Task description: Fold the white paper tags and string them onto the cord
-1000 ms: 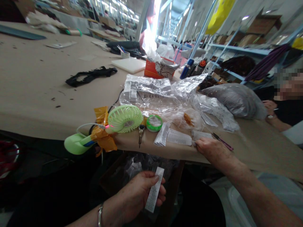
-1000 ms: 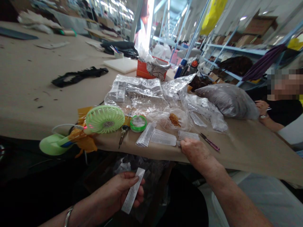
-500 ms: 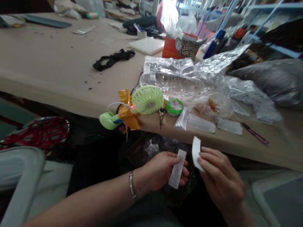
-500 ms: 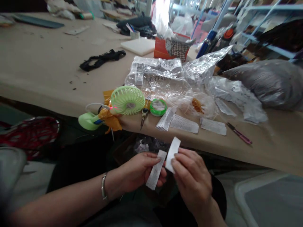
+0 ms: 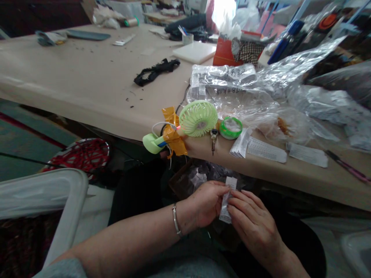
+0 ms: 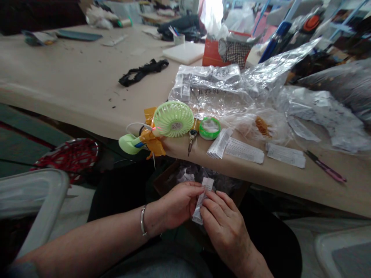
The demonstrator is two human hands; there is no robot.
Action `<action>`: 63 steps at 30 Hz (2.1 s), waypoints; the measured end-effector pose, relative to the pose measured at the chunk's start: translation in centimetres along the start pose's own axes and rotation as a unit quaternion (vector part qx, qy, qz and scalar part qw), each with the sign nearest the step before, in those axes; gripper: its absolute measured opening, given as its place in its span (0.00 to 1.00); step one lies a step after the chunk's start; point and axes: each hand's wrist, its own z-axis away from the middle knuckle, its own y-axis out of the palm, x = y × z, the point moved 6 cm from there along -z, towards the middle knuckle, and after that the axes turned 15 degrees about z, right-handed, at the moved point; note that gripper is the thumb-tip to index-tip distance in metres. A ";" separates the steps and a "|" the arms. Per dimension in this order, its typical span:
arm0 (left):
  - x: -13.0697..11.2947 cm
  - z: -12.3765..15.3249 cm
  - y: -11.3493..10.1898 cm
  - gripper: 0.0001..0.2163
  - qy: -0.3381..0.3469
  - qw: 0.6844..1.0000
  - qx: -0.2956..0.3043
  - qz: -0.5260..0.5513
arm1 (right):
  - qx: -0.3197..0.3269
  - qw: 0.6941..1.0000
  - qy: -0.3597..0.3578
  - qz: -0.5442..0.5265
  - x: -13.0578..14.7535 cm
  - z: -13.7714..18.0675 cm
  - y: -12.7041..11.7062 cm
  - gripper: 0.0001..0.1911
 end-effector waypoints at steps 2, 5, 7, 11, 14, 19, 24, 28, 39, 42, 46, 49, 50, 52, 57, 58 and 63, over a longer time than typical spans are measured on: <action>-0.1 0.1 0.1 0.03 -0.002 1.000 0.002 -0.001 | -0.001 1.000 0.003 -0.002 0.1 -0.1 -0.1 0.09; 0.1 0.2 0.2 0.07 -0.014 1.000 0.007 0.011 | 0.000 1.000 0.005 0.001 0.1 -0.3 -0.1 0.10; 0.3 0.2 0.2 0.08 -0.018 1.000 0.011 0.017 | -0.003 1.000 0.006 0.002 0.1 -0.5 -0.1 0.09; 0.5 -0.1 -0.3 0.04 0.005 1.000 -0.009 0.008 | -0.007 1.000 0.009 -0.003 0.3 -0.9 -0.1 0.10; 0.3 -0.1 -0.5 0.04 0.019 1.000 -0.020 0.006 | -0.013 0.999 0.025 -0.030 0.1 -0.8 -0.5 0.14; 0.6 0.9 0.2 0.10 -0.063 0.994 0.063 -0.059 | -0.034 0.937 0.287 -0.199 -4.5 1.4 0.0 0.14; 1.3 2.0 0.6 0.14 -0.119 0.980 0.128 -0.093 | 0.163 0.689 0.391 -0.589 -5.3 2.5 5.2 0.28; 2.0 2.1 0.6 0.16 -0.134 0.974 0.138 -0.116 | 0.187 0.582 0.337 -0.716 -3.8 1.3 6.2 0.23; 1.7 1.9 0.1 0.17 -0.076 0.977 0.121 -0.157 | 0.172 0.630 0.374 -0.659 -3.1 1.4 6.4 0.15; 1.0 1.9 0.1 0.17 -0.068 0.980 0.113 -0.152 | 0.126 0.779 0.374 -0.487 -4.2 1.2 4.8 0.21; 0.4 1.8 -0.1 0.18 -0.054 0.983 0.105 -0.143 | 0.036 0.932 0.280 -0.228 -4.1 0.1 2.0 0.22; 0.2 1.8 -0.3 0.17 -0.046 0.985 0.092 -0.137 | 0.039 0.964 0.225 -0.136 -3.5 -0.4 1.5 0.21; 0.2 1.8 -0.4 0.17 -0.046 0.986 0.089 -0.136 | 0.040 0.968 0.217 -0.122 -3.4 -0.5 1.5 0.20; 0.2 1.8 -0.4 0.15 -0.046 0.986 0.090 -0.136 | 0.036 0.969 0.217 -0.115 -3.3 -0.6 1.5 0.19; -0.1 2.0 -0.5 0.14 -0.038 0.986 0.103 -0.126 | 0.032 0.913 0.340 -0.222 -4.2 0.1 2.5 0.15; -0.2 2.0 -0.6 0.15 -0.036 0.986 0.102 -0.124 | 0.032 0.896 0.365 -0.251 -4.3 0.3 2.8 0.14; -0.7 2.1 -0.8 0.16 -0.020 0.988 0.094 -0.125 | 0.034 0.871 0.391 -0.296 -4.2 -0.4 3.5 0.15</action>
